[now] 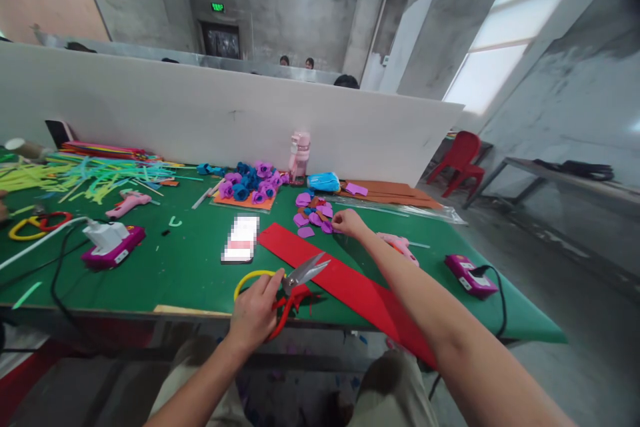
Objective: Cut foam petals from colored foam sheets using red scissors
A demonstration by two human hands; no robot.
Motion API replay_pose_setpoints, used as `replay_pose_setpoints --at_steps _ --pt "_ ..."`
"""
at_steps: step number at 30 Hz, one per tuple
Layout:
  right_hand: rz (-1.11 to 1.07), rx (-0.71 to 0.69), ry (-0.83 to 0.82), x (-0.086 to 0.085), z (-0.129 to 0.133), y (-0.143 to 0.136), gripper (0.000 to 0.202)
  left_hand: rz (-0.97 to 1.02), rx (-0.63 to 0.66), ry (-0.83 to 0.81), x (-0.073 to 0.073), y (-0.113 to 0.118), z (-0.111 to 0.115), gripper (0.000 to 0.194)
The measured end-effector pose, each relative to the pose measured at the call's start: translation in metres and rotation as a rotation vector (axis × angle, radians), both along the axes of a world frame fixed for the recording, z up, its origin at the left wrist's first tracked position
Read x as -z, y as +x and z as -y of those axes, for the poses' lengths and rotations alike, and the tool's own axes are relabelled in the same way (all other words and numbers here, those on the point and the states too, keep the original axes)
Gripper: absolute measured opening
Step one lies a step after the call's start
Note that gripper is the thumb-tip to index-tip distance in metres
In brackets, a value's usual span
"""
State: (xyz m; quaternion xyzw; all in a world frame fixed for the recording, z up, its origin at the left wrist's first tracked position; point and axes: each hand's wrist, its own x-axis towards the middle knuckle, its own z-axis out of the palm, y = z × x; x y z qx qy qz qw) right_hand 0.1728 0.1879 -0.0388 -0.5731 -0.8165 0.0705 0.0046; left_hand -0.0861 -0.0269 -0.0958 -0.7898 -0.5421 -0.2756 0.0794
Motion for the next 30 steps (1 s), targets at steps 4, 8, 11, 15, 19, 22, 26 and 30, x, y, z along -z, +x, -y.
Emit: replay_pose_setpoints --at_steps 4,8,11,15,19,22,26,30 --pt "-0.073 0.03 -0.017 -0.001 -0.003 0.006 0.026 0.001 -0.001 0.005 0.0 0.0 0.0 0.06" --pt "-0.131 0.037 -0.031 -0.003 -0.002 0.009 0.025 -0.01 -0.004 0.005 -0.001 0.0 0.001 0.059" --pt "-0.16 0.025 -0.044 -0.004 0.0 0.01 0.024 -0.001 0.005 -0.003 -0.002 0.0 0.002 0.059" --pt "-0.171 0.015 -0.056 -0.005 0.002 0.011 0.025 -0.002 -0.001 -0.008 -0.003 0.0 0.002 0.059" --pt "-0.148 0.035 -0.028 -0.008 -0.002 0.016 0.025 -0.002 0.0 -0.008 -0.004 0.001 0.002 0.059" --pt "-0.105 0.048 0.015 -0.011 -0.004 0.019 0.024 0.0 0.008 0.002 -0.004 0.001 0.002 0.058" --pt "-0.058 -0.011 0.018 -0.008 0.0 0.01 0.024 0.008 0.012 0.017 -0.005 0.001 0.002 0.058" --pt "-0.013 -0.067 0.007 0.0 0.007 -0.007 0.024 0.003 0.004 0.017 -0.006 0.001 0.003 0.057"
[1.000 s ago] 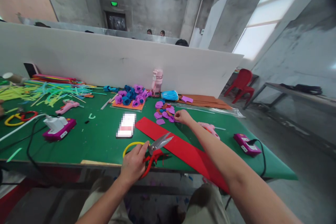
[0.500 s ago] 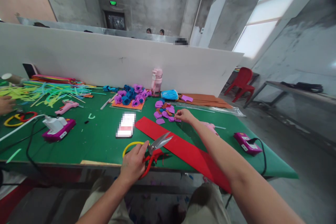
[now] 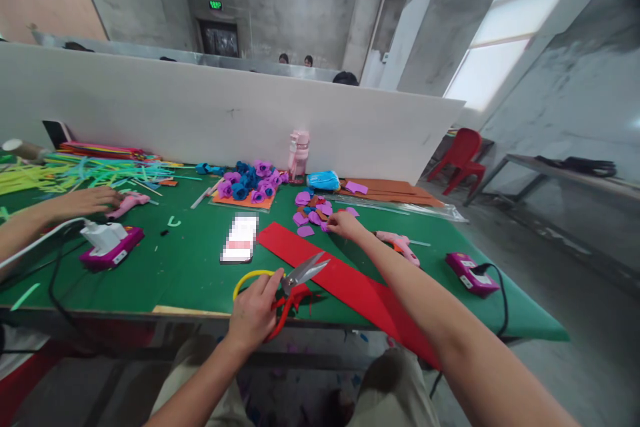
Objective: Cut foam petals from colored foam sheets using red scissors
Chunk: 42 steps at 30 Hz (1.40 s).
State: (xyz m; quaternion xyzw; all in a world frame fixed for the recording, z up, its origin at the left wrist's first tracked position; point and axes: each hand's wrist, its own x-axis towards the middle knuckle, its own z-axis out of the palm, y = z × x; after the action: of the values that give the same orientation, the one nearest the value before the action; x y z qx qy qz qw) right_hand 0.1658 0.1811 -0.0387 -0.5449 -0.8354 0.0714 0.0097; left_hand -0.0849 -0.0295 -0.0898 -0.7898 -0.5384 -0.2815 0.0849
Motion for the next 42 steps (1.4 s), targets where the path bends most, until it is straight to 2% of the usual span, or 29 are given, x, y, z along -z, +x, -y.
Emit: replay_pose_setpoints --at_steps 8,15,29,42 --pt "0.1 0.032 0.047 0.004 0.004 -0.015 0.027 -0.015 0.0 0.006 0.003 -0.001 -0.001 0.059" --pt "0.126 0.045 0.008 0.002 -0.003 -0.011 0.026 -0.009 0.001 0.017 0.003 -0.001 -0.001 0.056" --pt "0.035 0.064 -0.037 -0.005 -0.011 0.003 0.024 -0.002 0.006 0.01 0.002 -0.001 -0.001 0.055" --pt "-0.052 0.04 -0.041 -0.011 -0.015 0.003 0.024 -0.002 0.014 0.006 0.001 -0.001 -0.001 0.056"
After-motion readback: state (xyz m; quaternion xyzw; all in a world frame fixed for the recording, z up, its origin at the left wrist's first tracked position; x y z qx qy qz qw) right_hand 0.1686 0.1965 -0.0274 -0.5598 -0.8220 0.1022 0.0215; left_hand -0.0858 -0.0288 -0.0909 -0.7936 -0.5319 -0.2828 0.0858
